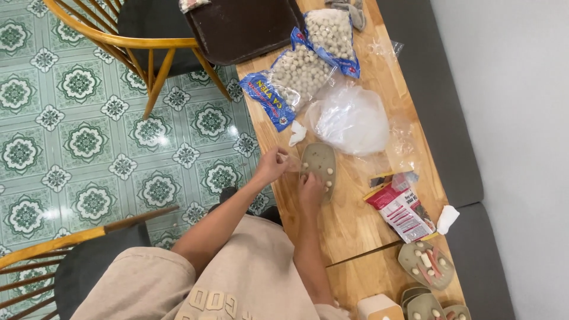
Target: The person is seen packaging meatballs and other small food items into plastic bags and small black containers on a dining table.
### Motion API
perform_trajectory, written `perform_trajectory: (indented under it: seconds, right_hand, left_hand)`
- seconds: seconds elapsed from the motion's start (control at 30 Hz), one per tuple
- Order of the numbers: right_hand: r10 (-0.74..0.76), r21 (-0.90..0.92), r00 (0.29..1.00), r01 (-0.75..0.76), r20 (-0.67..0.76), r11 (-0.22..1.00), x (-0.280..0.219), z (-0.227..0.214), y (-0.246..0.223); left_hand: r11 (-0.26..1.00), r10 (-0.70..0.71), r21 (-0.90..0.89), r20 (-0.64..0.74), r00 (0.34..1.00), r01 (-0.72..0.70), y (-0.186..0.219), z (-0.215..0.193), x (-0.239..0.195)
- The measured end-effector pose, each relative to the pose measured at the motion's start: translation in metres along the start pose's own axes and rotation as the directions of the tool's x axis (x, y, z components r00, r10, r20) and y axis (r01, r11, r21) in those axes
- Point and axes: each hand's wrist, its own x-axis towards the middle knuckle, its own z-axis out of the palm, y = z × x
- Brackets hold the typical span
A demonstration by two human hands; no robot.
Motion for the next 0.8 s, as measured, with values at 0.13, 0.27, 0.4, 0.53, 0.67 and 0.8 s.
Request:
perform_trajectory:
  seconds: [0.13,0.27,0.4,0.53,0.67,0.8]
  right_hand:
    - [0.060,-0.061,0.996,-0.056,0.065,0.997,0.008,-0.016,-0.014]
    - [0.035,-0.126,0.996,-0.025,0.079,0.992,0.007,0.001,0.000]
    - [0.057,-0.054,0.998,-0.055,0.036,0.997,0.007,0.003,0.005]
    - [0.027,0.144,0.996,-0.015,-0.081,0.989,0.022,-0.026,-0.012]
    - [0.032,0.492,0.983,0.062,-0.179,0.869,0.031,-0.099,-0.071]
    - [-0.154,0.424,0.950,0.262,-0.272,0.867,0.030,-0.125,-0.093]
  left_hand:
    - [1.000,0.003,0.019,-0.022,1.000,-0.003,0.003,-0.002,-0.003]
    - [1.000,0.007,0.022,-0.015,1.000,-0.007,0.001,-0.002,-0.001]
    - [0.999,-0.013,0.032,0.018,1.000,0.012,0.025,-0.013,-0.010]
    - [0.998,-0.036,-0.059,0.044,0.998,0.038,0.031,-0.013,-0.014]
    - [0.981,-0.019,-0.192,0.052,0.998,0.028,0.035,-0.012,-0.016]
    - [0.974,-0.043,-0.220,0.071,0.997,0.058,0.047,-0.014,-0.019]
